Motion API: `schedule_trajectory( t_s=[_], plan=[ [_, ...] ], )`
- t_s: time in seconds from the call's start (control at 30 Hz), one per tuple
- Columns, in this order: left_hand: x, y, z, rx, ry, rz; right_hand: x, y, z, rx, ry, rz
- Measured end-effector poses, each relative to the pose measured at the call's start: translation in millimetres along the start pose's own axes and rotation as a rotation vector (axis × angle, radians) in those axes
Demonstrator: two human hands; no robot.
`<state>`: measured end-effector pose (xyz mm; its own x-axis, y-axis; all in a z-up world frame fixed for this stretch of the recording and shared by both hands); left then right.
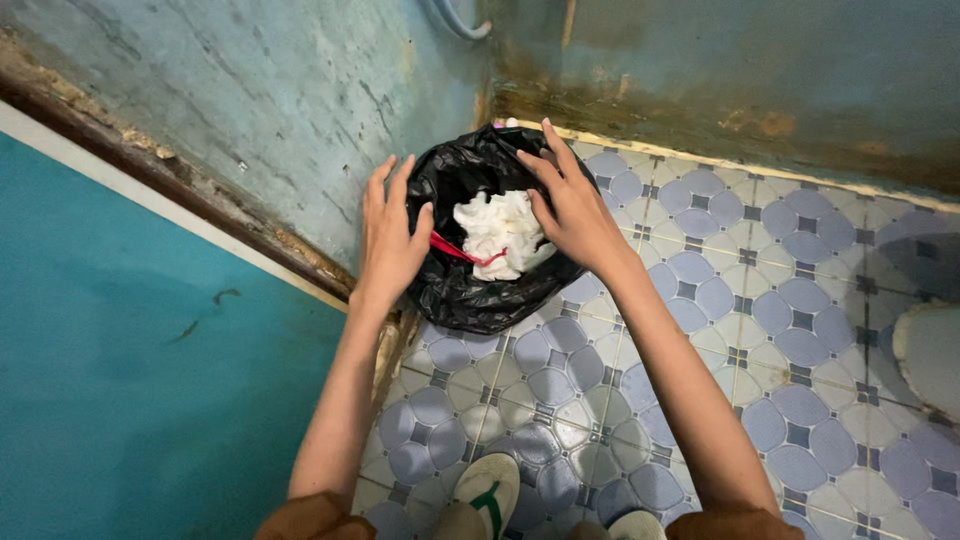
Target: The person picks up scattered pieces of white tissue paper from the tiled bathroom floor and places them into a black trash bag inside an orange bin. They then remove the full bag, retrieve a new black bag from a wall-mounted holder, and line the bin with it.
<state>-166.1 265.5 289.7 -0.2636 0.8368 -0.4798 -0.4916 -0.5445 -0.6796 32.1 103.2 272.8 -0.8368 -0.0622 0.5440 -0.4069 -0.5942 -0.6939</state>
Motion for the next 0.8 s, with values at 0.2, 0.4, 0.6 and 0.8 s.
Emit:
schedule_trajectory(
  t_s=[0.2,0.4,0.6,0.8],
  plan=[
    [-13.4,1.1,-19.7,0.006,0.043,-0.085,-0.1,8.3,20.4,-0.022,-0.005,-0.043],
    [-38.9,9.2,-58.6,0.079,0.062,-0.167,-5.7,29.3,51.2,-0.062,0.126,-0.046],
    [-83.9,22.1,-99.4,0.104,0.149,-0.257,-19.0,61.3,96.3,-0.117,0.285,-0.050],
    [-135.0,44.8,-148.9,0.242,0.222,-0.248,-22.1,101.3,149.6,-0.134,0.454,-0.204]
  ],
)
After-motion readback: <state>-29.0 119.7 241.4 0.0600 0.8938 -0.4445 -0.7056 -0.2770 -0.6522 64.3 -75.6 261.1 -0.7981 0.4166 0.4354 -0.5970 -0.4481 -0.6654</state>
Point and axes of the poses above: each hand's wrist, its own y-axis away from the middle knuckle, its own z-axis out of the back of the hand, x = y × z, the point moved 3 cm from there along -y, towards the middle knuckle, and after that the axes turned 14 degrees about -x, right-handed, at the moved point
